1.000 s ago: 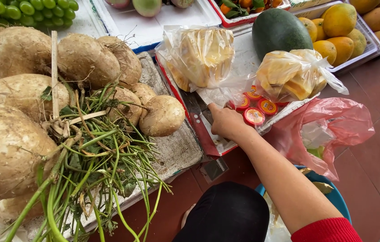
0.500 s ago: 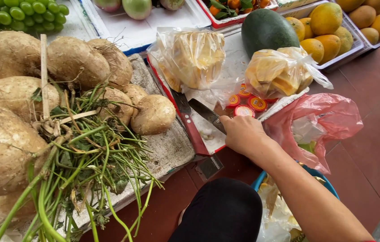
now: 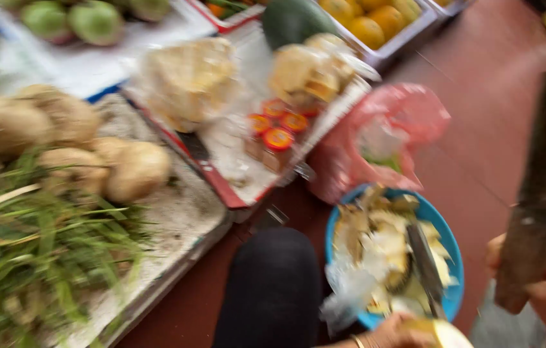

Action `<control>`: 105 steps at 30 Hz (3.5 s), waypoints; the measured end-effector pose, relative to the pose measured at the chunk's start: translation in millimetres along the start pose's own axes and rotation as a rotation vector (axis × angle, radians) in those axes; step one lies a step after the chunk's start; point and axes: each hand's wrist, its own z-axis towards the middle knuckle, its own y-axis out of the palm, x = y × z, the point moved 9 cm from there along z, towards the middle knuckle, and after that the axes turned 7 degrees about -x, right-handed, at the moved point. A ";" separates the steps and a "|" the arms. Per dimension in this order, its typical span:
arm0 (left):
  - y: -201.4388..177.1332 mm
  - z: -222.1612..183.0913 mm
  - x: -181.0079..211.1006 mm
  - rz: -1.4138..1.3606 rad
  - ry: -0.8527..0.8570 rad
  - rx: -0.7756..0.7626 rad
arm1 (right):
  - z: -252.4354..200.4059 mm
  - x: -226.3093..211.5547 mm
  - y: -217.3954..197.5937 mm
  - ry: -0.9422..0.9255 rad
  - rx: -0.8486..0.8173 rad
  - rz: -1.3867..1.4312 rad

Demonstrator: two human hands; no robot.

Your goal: Peeling a pomelo by scoring the outer green skin with a knife and then removing the thick white pith by hand to reveal the fruit segments.

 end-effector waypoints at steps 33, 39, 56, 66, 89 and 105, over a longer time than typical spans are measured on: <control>92.6 80.2 125.0 0.486 0.216 0.030 | -307.3 118.3 -19.2 0.513 0.633 -0.530; 78.8 77.9 130.0 0.459 0.278 0.042 | -277.0 109.9 -14.9 0.480 0.600 -0.758; 71.4 84.1 151.5 0.297 0.278 0.082 | -219.3 85.7 -23.8 0.630 0.594 -0.972; 78.9 87.2 144.0 0.215 0.195 -0.039 | -219.4 63.3 -34.9 0.643 0.607 -0.831; 82.2 74.3 126.4 0.279 -0.125 0.125 | -210.2 89.0 -62.3 0.269 0.723 0.269; 9.3 11.3 63.5 0.859 -0.296 0.394 | -272.8 211.0 8.6 0.489 0.899 0.364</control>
